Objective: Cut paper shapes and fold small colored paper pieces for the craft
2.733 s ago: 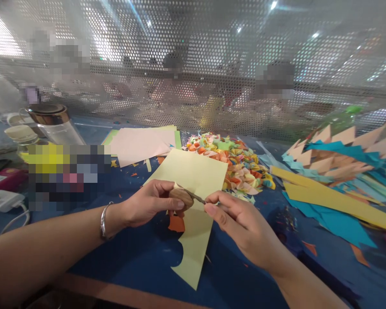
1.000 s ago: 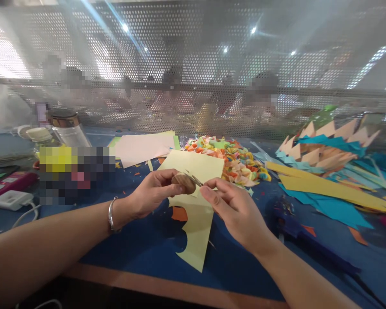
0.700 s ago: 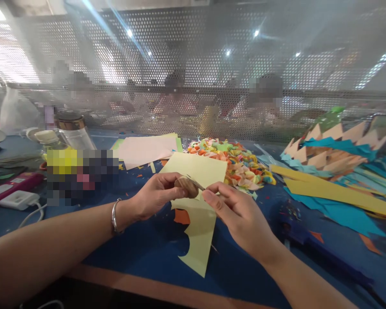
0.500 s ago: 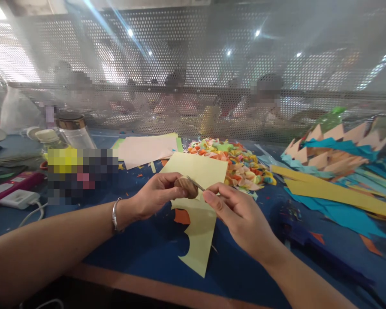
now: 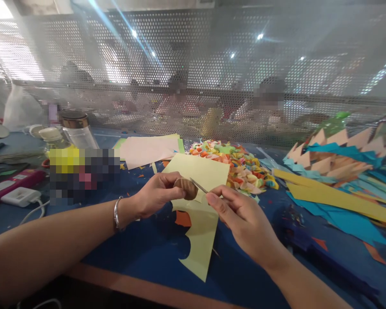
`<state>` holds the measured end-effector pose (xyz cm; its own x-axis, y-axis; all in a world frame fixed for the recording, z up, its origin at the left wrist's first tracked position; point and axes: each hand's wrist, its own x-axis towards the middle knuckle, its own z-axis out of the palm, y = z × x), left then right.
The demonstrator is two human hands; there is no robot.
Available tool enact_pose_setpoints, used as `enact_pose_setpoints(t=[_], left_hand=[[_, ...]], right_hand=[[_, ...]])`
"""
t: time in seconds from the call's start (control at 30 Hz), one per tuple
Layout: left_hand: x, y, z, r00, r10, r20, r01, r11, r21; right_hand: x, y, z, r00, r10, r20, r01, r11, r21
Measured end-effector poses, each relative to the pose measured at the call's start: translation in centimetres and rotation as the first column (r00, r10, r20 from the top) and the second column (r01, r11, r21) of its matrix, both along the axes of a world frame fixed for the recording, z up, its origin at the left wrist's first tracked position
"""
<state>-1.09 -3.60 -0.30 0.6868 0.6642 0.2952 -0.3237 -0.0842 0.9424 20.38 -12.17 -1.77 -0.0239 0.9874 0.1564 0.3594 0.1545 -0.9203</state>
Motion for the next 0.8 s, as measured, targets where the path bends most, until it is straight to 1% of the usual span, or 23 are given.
enact_pose_setpoints(t=[0.1, 0.3, 0.5, 0.63, 0.8], left_hand=[[0.1, -0.08, 0.08, 0.999, -0.027, 0.039, 0.026, 0.999, 0.026], [0.08, -0.04, 0.01, 1.0, -0.022, 0.004, 0.022, 1.0, 0.001], [0.03, -0.01, 0.17, 0.999, -0.047, 0.021, 0.046, 0.998, 0.032], [0.06, -0.04, 0.21, 0.999, -0.032, 0.004, 0.031, 0.999, 0.042], [0.04, -0.09, 0.35, 1.0, -0.006, -0.03, 0.008, 0.997, 0.072]], right_hand=[[0.03, 0.03, 0.0, 1.0, 0.013, -0.002, -0.013, 1.0, -0.021], [0.1, 0.18, 0.05, 0.999, 0.023, 0.023, -0.023, 0.999, -0.035], [0.23, 0.02, 0.04, 0.999, 0.032, 0.03, -0.031, 0.999, -0.038], [0.01, -0.13, 0.43, 0.998, 0.046, 0.032, -0.045, 0.999, -0.011], [-0.27, -0.11, 0.83, 0.998, 0.032, 0.055, -0.033, 0.999, 0.007]])
